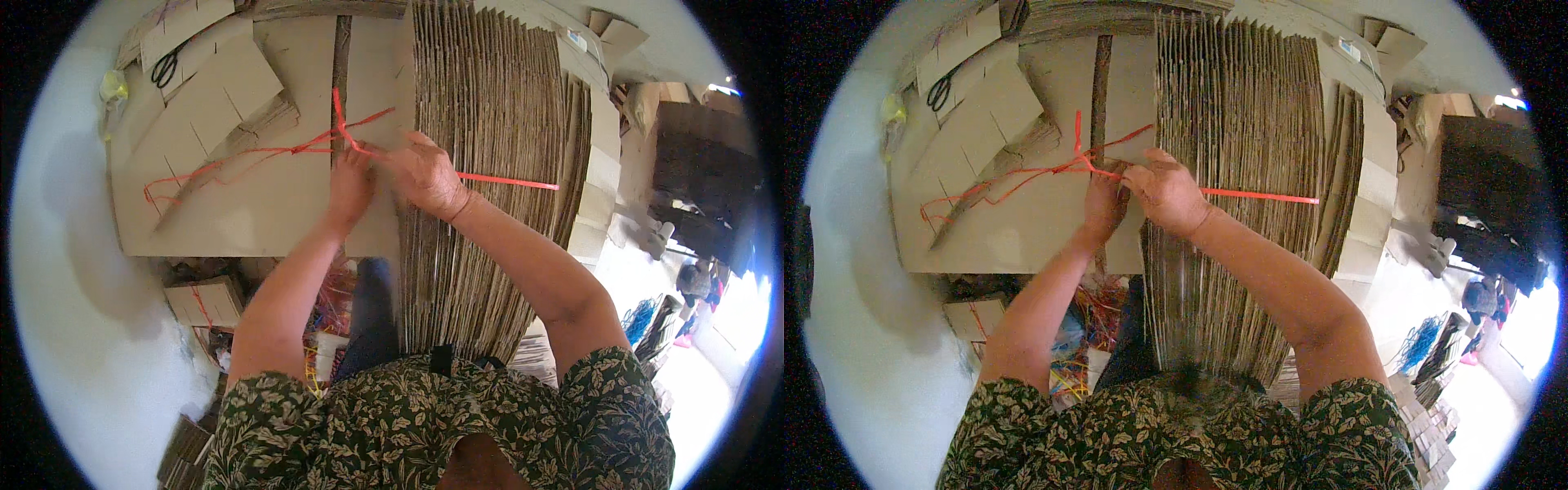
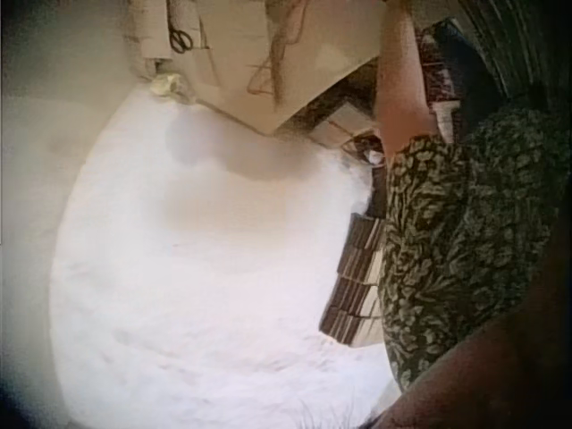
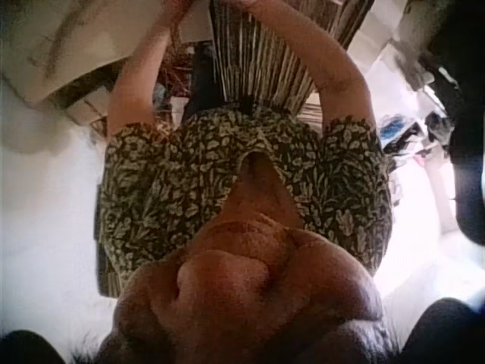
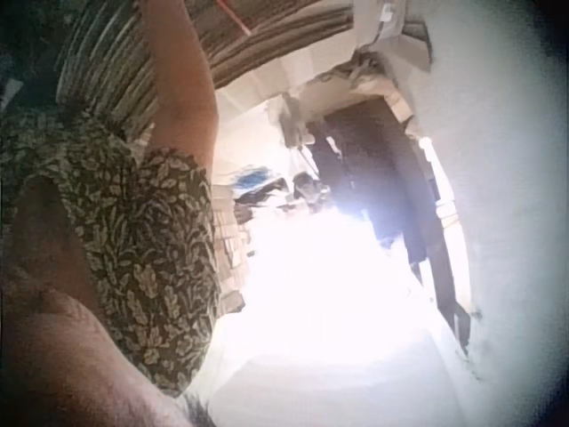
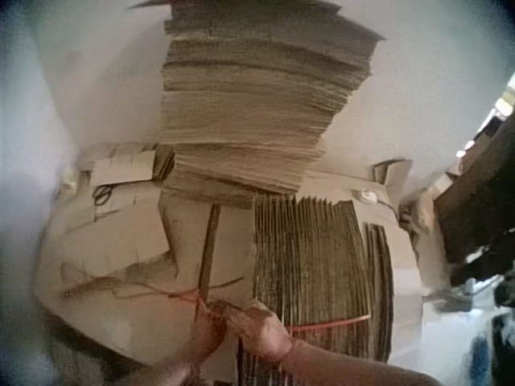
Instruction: The person aligns a large stack of flat cardboard sheets on a table, then uses a red plastic tie to secure the stack into a bundle. The person cuts the excess tie with scissors and places the finished bundle aside.
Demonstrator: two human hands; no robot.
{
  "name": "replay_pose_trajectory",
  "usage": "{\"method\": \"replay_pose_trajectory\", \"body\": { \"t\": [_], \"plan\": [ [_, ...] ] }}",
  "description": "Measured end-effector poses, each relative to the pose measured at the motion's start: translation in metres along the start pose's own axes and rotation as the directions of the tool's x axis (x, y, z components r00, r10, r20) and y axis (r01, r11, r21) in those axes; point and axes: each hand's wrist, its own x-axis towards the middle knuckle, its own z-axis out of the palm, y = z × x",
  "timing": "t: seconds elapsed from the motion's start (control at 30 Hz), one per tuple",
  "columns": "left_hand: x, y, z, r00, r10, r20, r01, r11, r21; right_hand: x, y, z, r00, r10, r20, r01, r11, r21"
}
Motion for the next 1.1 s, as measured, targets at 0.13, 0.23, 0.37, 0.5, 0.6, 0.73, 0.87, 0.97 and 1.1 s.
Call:
{"method": "replay_pose_trajectory", "body": {
  "t": [0.13,0.23,0.37,0.5,0.6,0.73,0.87,0.97,1.1],
  "plan": [
    [0.02,-0.035,0.027,0.991,0.102,0.081,-0.127,0.902,0.413,-0.002,-0.001,0.002,0.99,0.139,-0.025,-0.139,0.99,0.011],
    [0.025,-0.044,0.033,0.938,-0.148,0.314,0.057,0.958,0.282,-0.002,-0.002,0.004,0.986,0.163,-0.027,-0.163,0.987,-0.014],
    [0.016,-0.035,0.015,0.839,-0.269,0.473,0.195,0.96,0.2,-0.002,-0.003,0.005,0.983,0.182,-0.034,-0.183,0.983,-0.032],
    [-0.023,-0.05,0.0,0.816,-0.306,0.491,0.39,0.917,-0.078,0.002,-0.009,0.003,0.982,0.185,-0.033,-0.186,0.98,-0.067],
    [-0.051,-0.057,-0.008,0.768,-0.418,0.485,0.515,0.854,-0.078,0.003,-0.01,0.004,0.978,0.207,-0.007,-0.207,0.976,-0.061],
    [-0.068,-0.072,-0.011,0.71,-0.514,0.481,0.595,0.804,-0.02,0.002,-0.01,0.005,0.983,0.185,-0.005,-0.184,0.98,-0.08],
    [-0.03,-0.068,-0.032,0.953,-0.254,0.168,0.237,0.965,0.113,0.003,-0.012,0.005,0.981,0.192,0.006,-0.191,0.98,-0.047],
    [0.024,-0.054,-0.012,0.983,-0.156,0.092,0.131,0.964,0.231,0.005,-0.013,0.006,0.978,0.2,0.053,-0.198,0.98,-0.038],
    [0.073,-0.038,0.023,0.959,-0.231,0.162,0.149,0.903,0.403,0.005,-0.013,0.006,0.986,0.168,0.022,-0.166,0.984,-0.061]
  ]
}}
